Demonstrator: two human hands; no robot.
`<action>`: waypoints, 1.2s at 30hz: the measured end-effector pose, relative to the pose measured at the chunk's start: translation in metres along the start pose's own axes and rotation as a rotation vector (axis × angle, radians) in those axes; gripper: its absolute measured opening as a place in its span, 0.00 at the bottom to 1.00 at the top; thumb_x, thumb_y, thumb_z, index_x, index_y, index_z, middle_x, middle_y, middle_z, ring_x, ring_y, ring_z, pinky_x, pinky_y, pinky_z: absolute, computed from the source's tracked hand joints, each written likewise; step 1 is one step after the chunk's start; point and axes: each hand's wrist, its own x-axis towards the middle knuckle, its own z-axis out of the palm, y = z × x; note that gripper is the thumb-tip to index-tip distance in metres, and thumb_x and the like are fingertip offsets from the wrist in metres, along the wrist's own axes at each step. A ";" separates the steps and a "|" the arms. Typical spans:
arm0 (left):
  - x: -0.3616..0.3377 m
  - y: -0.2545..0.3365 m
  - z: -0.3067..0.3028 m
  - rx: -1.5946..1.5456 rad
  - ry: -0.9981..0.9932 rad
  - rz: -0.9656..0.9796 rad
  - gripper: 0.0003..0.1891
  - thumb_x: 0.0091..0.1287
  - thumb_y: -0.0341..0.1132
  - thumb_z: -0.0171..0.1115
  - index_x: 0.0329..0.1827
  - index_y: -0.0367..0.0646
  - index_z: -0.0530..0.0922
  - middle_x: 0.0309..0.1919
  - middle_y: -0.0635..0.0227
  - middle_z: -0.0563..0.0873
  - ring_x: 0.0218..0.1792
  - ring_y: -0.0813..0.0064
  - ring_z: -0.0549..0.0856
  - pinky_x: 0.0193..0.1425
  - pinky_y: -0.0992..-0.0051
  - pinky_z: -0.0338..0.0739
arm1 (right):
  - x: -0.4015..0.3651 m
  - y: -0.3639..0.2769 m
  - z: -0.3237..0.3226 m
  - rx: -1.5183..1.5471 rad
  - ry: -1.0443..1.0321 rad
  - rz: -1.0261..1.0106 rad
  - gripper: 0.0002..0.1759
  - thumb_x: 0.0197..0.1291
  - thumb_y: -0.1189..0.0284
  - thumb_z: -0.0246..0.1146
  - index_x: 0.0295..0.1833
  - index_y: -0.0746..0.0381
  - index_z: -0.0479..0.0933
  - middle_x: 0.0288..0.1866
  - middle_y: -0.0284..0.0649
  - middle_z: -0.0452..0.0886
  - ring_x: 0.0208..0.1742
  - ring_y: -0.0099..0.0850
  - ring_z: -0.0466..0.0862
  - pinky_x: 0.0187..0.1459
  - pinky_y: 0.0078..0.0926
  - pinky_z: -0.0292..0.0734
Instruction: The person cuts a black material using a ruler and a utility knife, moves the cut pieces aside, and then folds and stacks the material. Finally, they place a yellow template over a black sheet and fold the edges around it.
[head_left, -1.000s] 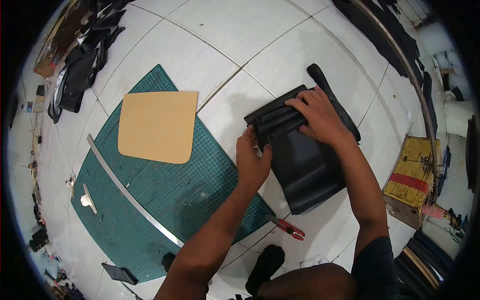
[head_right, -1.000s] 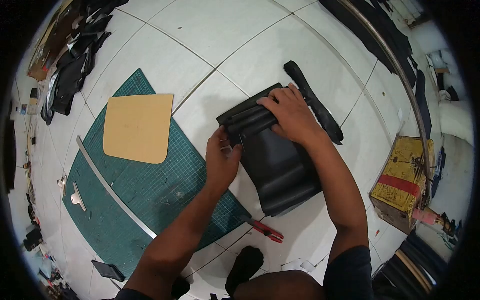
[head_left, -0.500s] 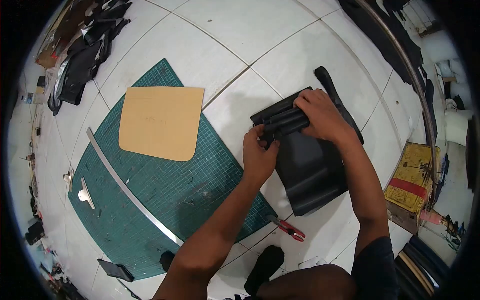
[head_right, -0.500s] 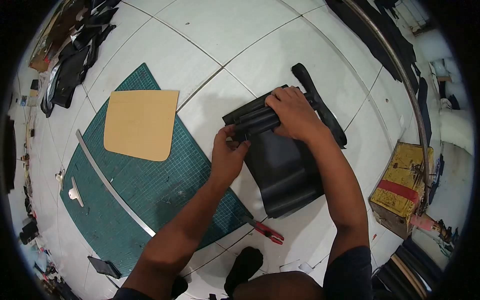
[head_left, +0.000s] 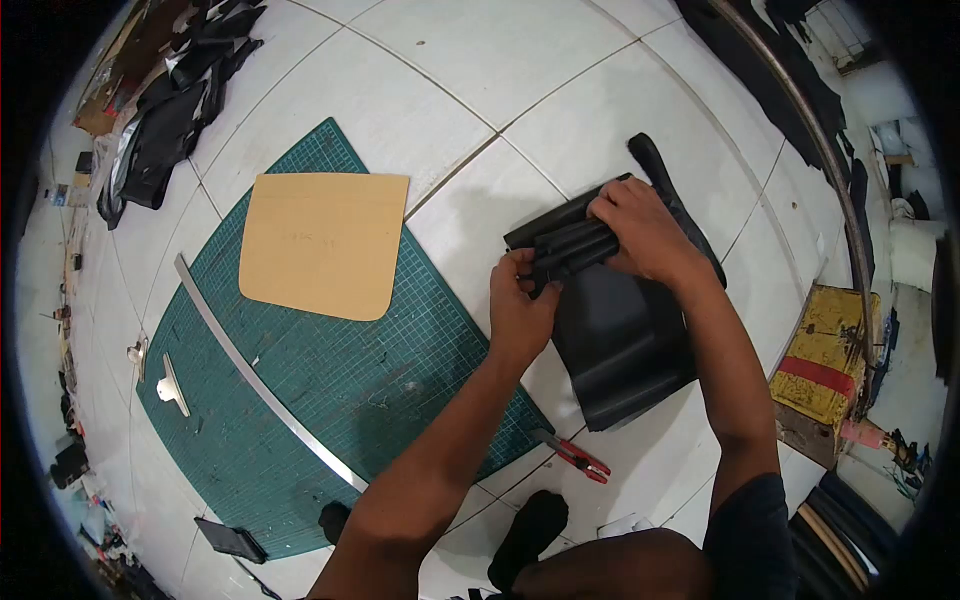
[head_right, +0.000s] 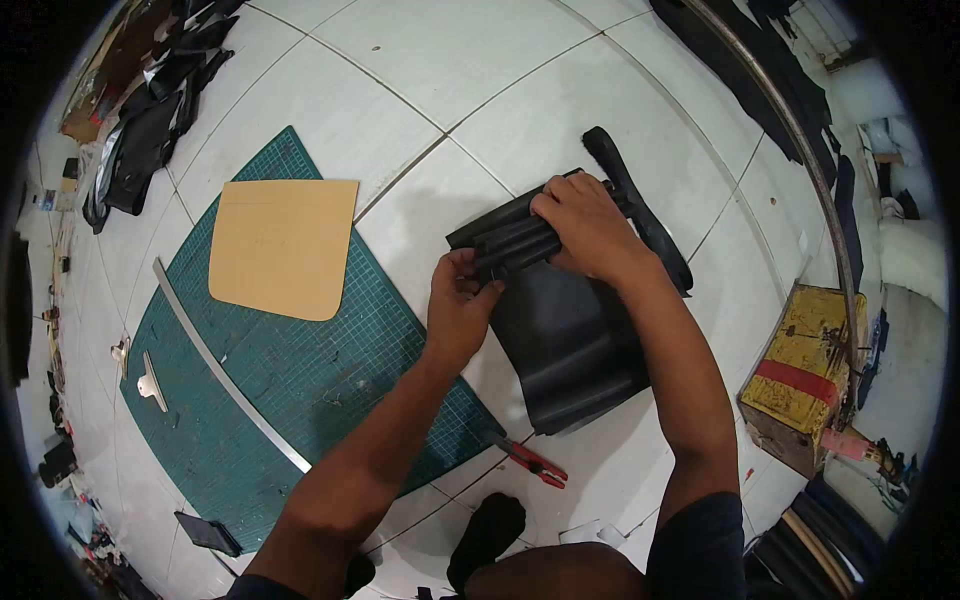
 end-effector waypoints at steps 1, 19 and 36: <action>-0.001 0.000 0.000 0.038 0.015 0.019 0.28 0.63 0.25 0.73 0.65 0.36 0.70 0.54 0.62 0.77 0.47 0.75 0.77 0.53 0.72 0.79 | 0.000 0.000 0.000 -0.002 0.015 -0.011 0.32 0.37 0.78 0.79 0.52 0.58 0.76 0.51 0.39 0.78 0.61 0.44 0.77 0.68 0.42 0.70; -0.025 -0.002 -0.001 0.269 0.129 0.231 0.36 0.57 0.24 0.70 0.71 0.31 0.67 0.58 0.53 0.71 0.55 0.55 0.79 0.62 0.62 0.78 | -0.043 -0.009 -0.015 0.039 0.041 -0.032 0.28 0.34 0.84 0.74 0.47 0.59 0.78 0.45 0.40 0.83 0.55 0.44 0.82 0.72 0.45 0.68; -0.050 0.009 -0.016 0.313 -0.103 0.102 0.38 0.62 0.29 0.67 0.79 0.40 0.67 0.63 0.49 0.76 0.63 0.48 0.75 0.71 0.55 0.72 | -0.015 -0.013 0.003 -0.012 0.005 -0.043 0.42 0.35 0.83 0.77 0.64 0.58 0.78 0.58 0.44 0.80 0.62 0.48 0.79 0.73 0.45 0.67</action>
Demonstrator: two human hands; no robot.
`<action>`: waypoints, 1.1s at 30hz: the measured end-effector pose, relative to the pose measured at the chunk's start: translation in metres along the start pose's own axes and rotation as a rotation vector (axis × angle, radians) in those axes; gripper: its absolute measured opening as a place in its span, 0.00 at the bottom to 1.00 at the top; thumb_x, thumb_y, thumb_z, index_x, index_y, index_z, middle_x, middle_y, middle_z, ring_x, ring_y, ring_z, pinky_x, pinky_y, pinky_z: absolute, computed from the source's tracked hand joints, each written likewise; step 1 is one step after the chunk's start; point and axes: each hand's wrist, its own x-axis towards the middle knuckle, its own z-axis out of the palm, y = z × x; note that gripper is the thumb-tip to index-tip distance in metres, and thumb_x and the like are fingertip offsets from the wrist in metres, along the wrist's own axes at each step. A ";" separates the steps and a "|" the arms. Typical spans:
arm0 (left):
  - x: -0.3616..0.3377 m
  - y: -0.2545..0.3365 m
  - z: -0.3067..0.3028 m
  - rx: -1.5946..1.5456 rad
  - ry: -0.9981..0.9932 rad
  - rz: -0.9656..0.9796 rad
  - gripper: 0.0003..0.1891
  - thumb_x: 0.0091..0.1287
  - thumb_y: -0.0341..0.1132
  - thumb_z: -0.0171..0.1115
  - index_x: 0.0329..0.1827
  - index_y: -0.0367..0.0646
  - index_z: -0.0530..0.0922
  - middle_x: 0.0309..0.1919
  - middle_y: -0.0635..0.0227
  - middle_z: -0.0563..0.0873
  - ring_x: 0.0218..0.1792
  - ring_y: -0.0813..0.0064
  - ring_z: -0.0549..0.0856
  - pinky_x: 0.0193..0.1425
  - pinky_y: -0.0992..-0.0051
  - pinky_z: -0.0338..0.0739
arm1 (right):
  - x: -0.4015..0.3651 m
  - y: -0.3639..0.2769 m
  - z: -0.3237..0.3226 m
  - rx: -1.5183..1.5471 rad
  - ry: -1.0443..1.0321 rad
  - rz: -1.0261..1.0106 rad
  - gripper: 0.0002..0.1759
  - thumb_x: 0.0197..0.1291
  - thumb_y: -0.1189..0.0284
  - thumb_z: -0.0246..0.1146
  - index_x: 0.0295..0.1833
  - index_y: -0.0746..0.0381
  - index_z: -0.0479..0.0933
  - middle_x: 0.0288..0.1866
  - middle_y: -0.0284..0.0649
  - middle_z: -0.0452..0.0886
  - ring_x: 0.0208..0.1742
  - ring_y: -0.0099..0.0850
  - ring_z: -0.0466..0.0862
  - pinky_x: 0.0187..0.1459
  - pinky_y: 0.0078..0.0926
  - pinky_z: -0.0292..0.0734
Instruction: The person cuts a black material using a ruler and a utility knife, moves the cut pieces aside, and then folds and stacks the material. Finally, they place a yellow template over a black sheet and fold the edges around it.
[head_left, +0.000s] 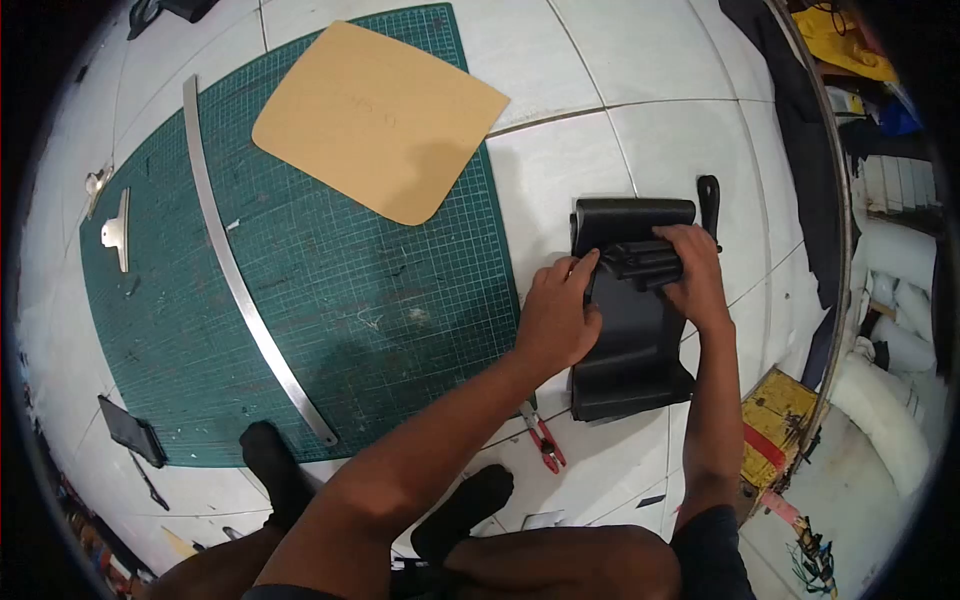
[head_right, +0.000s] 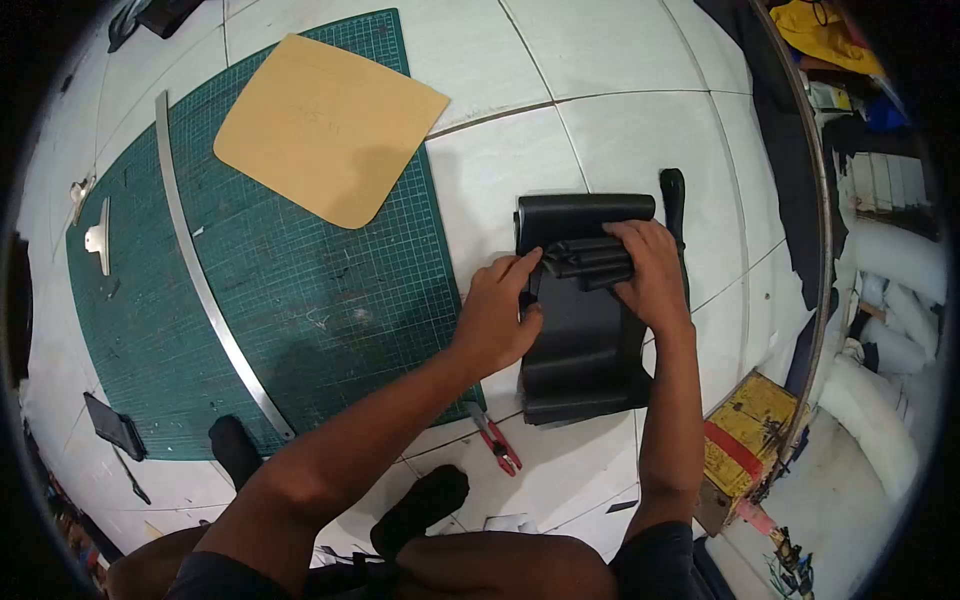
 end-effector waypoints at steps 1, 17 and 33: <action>0.001 0.000 -0.002 0.002 -0.024 -0.008 0.38 0.62 0.29 0.67 0.79 0.40 0.67 0.63 0.49 0.76 0.63 0.48 0.75 0.71 0.55 0.72 | 0.000 -0.001 0.000 0.012 0.005 0.015 0.43 0.34 0.83 0.78 0.64 0.58 0.78 0.61 0.44 0.80 0.65 0.48 0.78 0.74 0.46 0.66; 0.003 -0.002 -0.004 0.055 -0.057 0.007 0.39 0.63 0.30 0.68 0.79 0.39 0.66 0.62 0.50 0.75 0.61 0.50 0.75 0.69 0.55 0.73 | -0.006 -0.004 0.009 0.020 0.071 0.037 0.44 0.35 0.84 0.77 0.66 0.56 0.76 0.74 0.40 0.75 0.76 0.48 0.71 0.78 0.48 0.64; -0.001 -0.009 -0.005 0.044 -0.055 0.075 0.42 0.61 0.27 0.69 0.80 0.39 0.63 0.67 0.50 0.74 0.66 0.48 0.74 0.72 0.55 0.72 | -0.003 -0.005 0.001 0.009 0.012 0.046 0.42 0.35 0.83 0.78 0.63 0.57 0.77 0.57 0.42 0.77 0.62 0.48 0.77 0.66 0.43 0.70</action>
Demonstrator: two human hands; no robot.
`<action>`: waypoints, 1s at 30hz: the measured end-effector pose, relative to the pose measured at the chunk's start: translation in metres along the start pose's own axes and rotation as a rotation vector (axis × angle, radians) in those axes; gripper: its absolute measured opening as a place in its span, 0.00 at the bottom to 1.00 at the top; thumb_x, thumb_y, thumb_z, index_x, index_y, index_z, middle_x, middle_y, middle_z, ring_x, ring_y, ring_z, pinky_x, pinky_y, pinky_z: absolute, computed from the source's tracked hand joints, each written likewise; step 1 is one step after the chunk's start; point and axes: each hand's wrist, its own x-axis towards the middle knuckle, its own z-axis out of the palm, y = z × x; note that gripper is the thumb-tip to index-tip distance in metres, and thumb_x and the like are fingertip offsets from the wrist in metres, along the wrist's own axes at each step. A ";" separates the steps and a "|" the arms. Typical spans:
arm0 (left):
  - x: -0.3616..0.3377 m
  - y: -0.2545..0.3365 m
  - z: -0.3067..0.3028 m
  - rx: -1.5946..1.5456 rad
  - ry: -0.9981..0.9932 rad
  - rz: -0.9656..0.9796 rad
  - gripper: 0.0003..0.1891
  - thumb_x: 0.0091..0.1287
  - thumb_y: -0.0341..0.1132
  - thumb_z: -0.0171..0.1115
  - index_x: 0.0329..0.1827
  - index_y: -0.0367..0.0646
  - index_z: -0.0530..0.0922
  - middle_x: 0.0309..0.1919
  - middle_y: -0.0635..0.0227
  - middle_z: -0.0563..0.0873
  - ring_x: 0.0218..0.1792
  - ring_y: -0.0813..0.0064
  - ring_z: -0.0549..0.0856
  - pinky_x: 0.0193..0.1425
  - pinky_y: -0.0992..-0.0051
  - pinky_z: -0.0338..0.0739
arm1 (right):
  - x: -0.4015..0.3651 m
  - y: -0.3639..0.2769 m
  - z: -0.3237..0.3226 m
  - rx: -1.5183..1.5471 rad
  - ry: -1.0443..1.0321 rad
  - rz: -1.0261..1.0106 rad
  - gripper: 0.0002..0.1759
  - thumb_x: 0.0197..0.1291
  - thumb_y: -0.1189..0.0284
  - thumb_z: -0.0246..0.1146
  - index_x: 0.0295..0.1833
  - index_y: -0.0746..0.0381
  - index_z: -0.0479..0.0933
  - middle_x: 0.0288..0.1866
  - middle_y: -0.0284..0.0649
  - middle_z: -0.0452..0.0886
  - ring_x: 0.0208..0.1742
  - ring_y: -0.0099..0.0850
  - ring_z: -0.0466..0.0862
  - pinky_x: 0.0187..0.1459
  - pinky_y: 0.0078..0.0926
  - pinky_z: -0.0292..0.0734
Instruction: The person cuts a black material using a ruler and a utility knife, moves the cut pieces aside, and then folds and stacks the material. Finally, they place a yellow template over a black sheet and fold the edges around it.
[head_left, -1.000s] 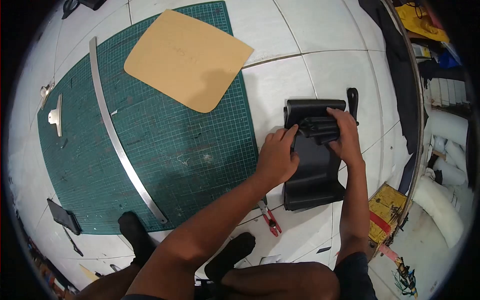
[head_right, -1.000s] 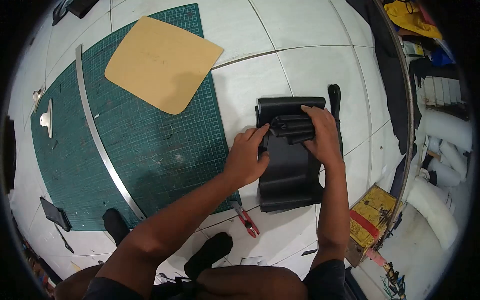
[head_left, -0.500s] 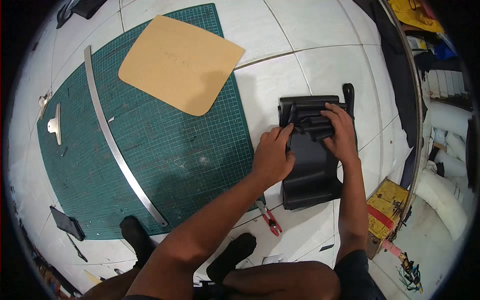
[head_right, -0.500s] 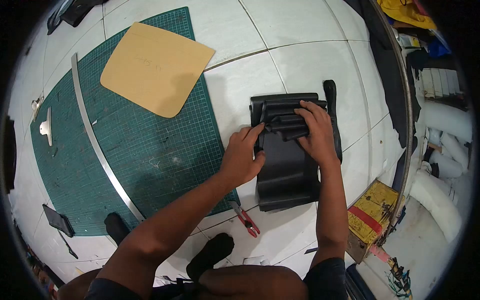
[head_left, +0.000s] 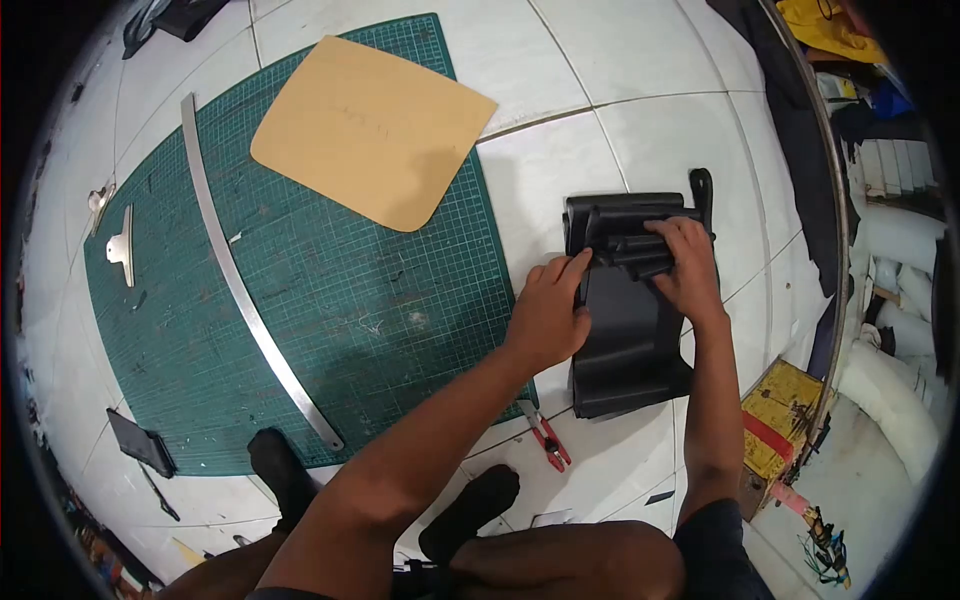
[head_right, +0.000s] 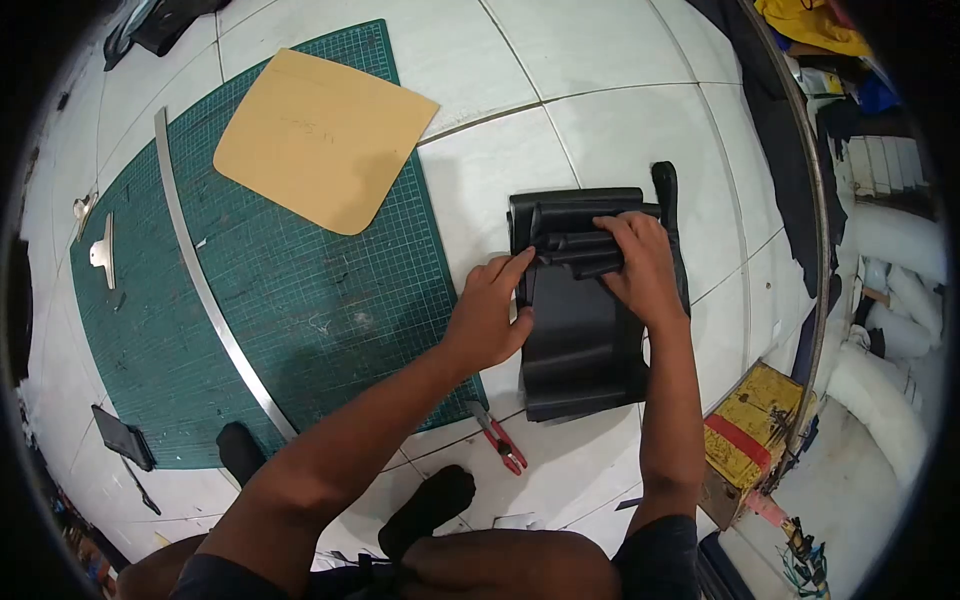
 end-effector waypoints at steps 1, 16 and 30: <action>0.000 0.000 0.000 0.003 0.002 -0.004 0.42 0.61 0.27 0.69 0.81 0.40 0.62 0.67 0.50 0.74 0.66 0.47 0.74 0.72 0.56 0.72 | 0.000 0.000 -0.001 -0.001 -0.006 0.007 0.39 0.36 0.83 0.77 0.61 0.58 0.78 0.57 0.42 0.77 0.62 0.48 0.77 0.66 0.43 0.71; -0.011 0.018 0.007 0.005 0.152 0.067 0.40 0.60 0.31 0.73 0.76 0.38 0.65 0.65 0.45 0.73 0.64 0.45 0.77 0.68 0.53 0.74 | -0.039 -0.025 -0.053 0.001 -0.014 0.025 0.27 0.38 0.86 0.74 0.47 0.59 0.76 0.42 0.43 0.81 0.51 0.49 0.81 0.57 0.44 0.73; -0.030 0.128 -0.061 -0.099 0.068 0.540 0.17 0.65 0.30 0.72 0.55 0.37 0.80 0.42 0.52 0.88 0.37 0.55 0.89 0.44 0.65 0.83 | -0.124 -0.124 -0.207 0.160 0.344 0.216 0.19 0.46 0.84 0.60 0.48 0.69 0.75 0.41 0.42 0.81 0.44 0.28 0.82 0.49 0.22 0.74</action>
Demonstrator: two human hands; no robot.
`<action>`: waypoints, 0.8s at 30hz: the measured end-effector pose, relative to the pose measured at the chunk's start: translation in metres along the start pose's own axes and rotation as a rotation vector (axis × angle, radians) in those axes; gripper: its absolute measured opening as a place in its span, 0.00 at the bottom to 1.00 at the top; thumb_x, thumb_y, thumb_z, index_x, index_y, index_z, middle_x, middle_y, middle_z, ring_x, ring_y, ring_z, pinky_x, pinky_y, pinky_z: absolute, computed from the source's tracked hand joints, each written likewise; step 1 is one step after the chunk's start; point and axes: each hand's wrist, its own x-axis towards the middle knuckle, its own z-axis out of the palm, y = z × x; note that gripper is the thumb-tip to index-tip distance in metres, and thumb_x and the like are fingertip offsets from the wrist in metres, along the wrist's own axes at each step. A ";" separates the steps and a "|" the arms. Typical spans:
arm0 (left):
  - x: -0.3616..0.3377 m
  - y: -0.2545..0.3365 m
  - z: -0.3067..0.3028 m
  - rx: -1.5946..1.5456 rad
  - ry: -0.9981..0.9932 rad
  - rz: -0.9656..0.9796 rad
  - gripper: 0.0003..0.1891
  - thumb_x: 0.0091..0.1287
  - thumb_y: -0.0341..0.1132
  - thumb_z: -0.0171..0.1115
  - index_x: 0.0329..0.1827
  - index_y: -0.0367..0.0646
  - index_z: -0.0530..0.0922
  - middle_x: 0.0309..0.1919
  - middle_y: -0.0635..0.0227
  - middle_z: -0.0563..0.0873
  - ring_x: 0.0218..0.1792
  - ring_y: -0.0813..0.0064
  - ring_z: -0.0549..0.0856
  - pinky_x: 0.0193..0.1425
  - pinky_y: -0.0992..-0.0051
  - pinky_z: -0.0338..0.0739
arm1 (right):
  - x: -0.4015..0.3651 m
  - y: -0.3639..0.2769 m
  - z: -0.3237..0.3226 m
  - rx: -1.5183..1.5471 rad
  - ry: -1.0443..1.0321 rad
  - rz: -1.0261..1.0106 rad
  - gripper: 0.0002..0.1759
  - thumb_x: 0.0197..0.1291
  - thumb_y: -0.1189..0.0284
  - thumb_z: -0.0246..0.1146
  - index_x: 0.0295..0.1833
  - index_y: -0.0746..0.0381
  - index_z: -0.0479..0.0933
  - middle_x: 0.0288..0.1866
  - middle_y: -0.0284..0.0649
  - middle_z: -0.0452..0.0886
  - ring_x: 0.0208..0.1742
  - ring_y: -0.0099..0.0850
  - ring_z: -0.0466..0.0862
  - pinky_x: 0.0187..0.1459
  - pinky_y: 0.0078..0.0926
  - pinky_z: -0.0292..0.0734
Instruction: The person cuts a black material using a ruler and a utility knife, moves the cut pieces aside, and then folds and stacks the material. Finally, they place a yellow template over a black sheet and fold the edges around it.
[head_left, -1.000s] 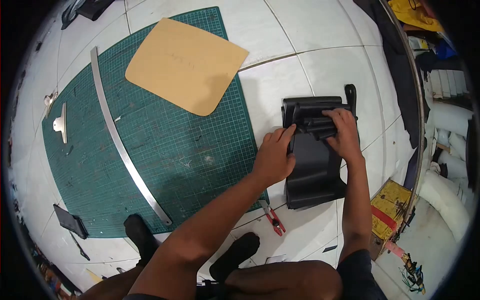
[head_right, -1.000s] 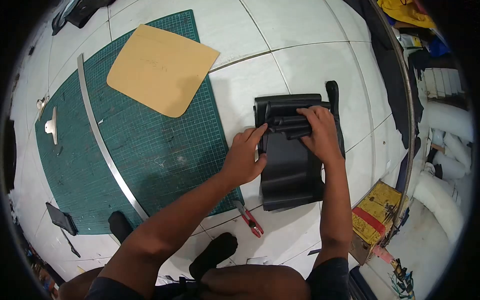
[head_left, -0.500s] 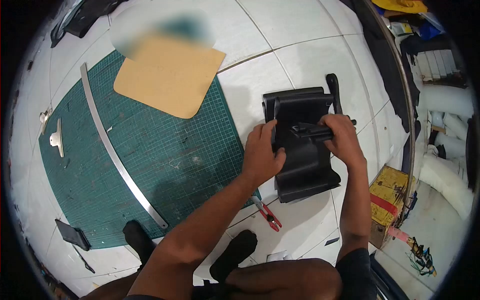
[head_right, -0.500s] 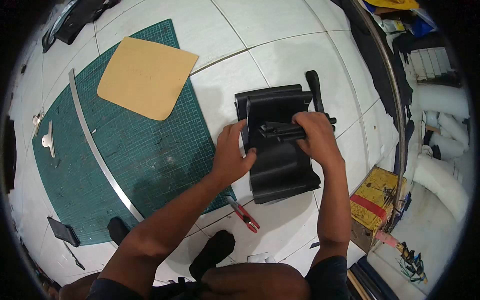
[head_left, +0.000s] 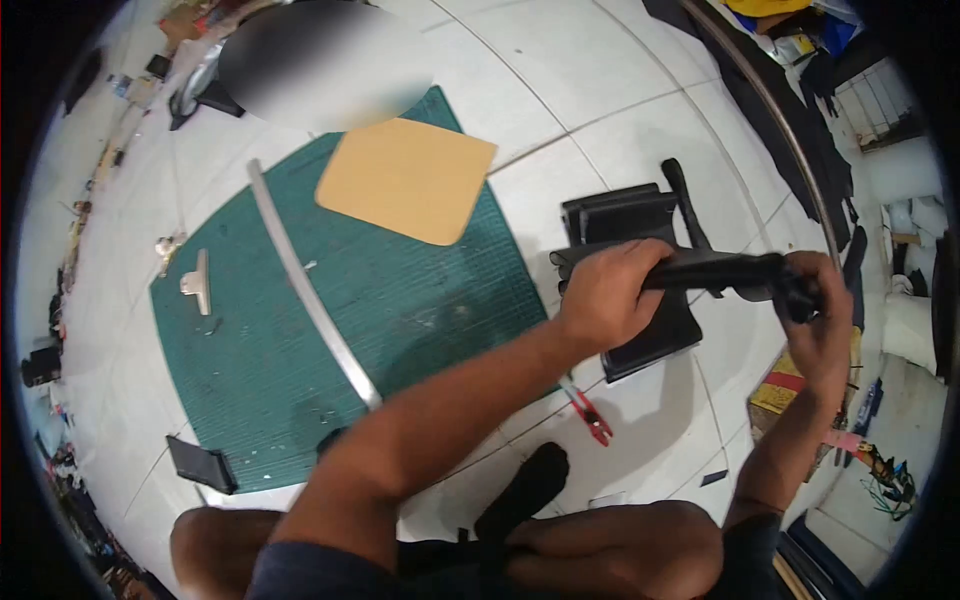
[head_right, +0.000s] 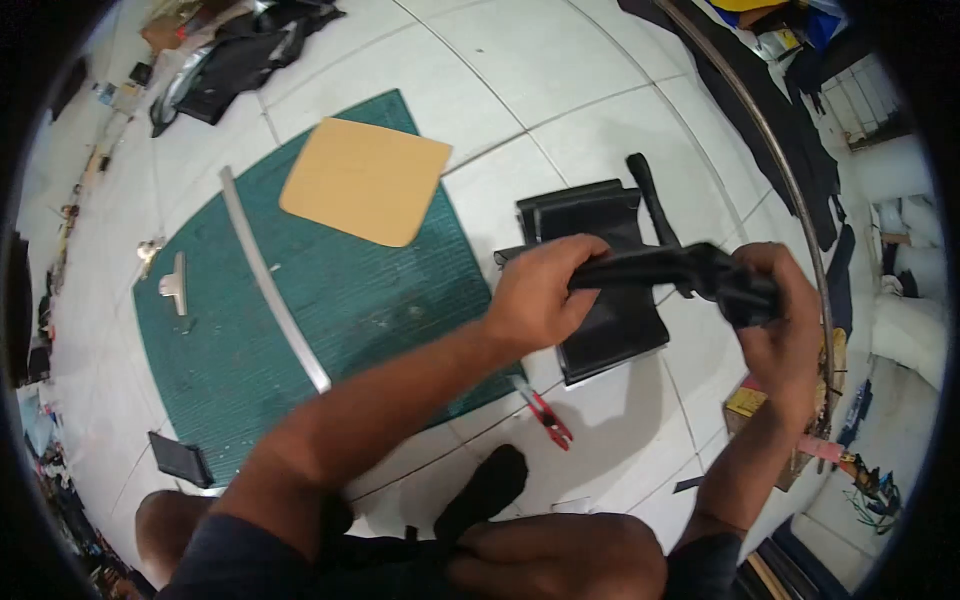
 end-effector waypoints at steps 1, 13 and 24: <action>0.006 0.011 -0.027 0.017 -0.076 0.009 0.16 0.66 0.30 0.71 0.54 0.37 0.80 0.41 0.52 0.88 0.36 0.55 0.89 0.43 0.64 0.83 | 0.001 -0.006 -0.002 0.116 -0.028 0.015 0.20 0.48 0.85 0.61 0.50 0.70 0.74 0.42 0.42 0.82 0.45 0.28 0.83 0.51 0.23 0.76; -0.083 0.132 -0.389 0.997 -0.550 -0.298 0.09 0.63 0.35 0.68 0.42 0.41 0.82 0.34 0.49 0.88 0.42 0.46 0.87 0.48 0.51 0.80 | 0.040 -0.229 0.236 1.079 -0.469 0.102 0.37 0.62 0.56 0.77 0.65 0.69 0.73 0.46 0.45 0.85 0.48 0.33 0.86 0.51 0.34 0.84; -0.279 0.052 -0.479 1.174 -0.374 -0.569 0.13 0.62 0.34 0.67 0.49 0.45 0.81 0.39 0.53 0.89 0.42 0.47 0.89 0.45 0.50 0.83 | -0.019 -0.366 0.419 1.042 -0.438 0.040 0.24 0.62 0.67 0.76 0.58 0.64 0.75 0.48 0.48 0.86 0.51 0.41 0.89 0.55 0.40 0.82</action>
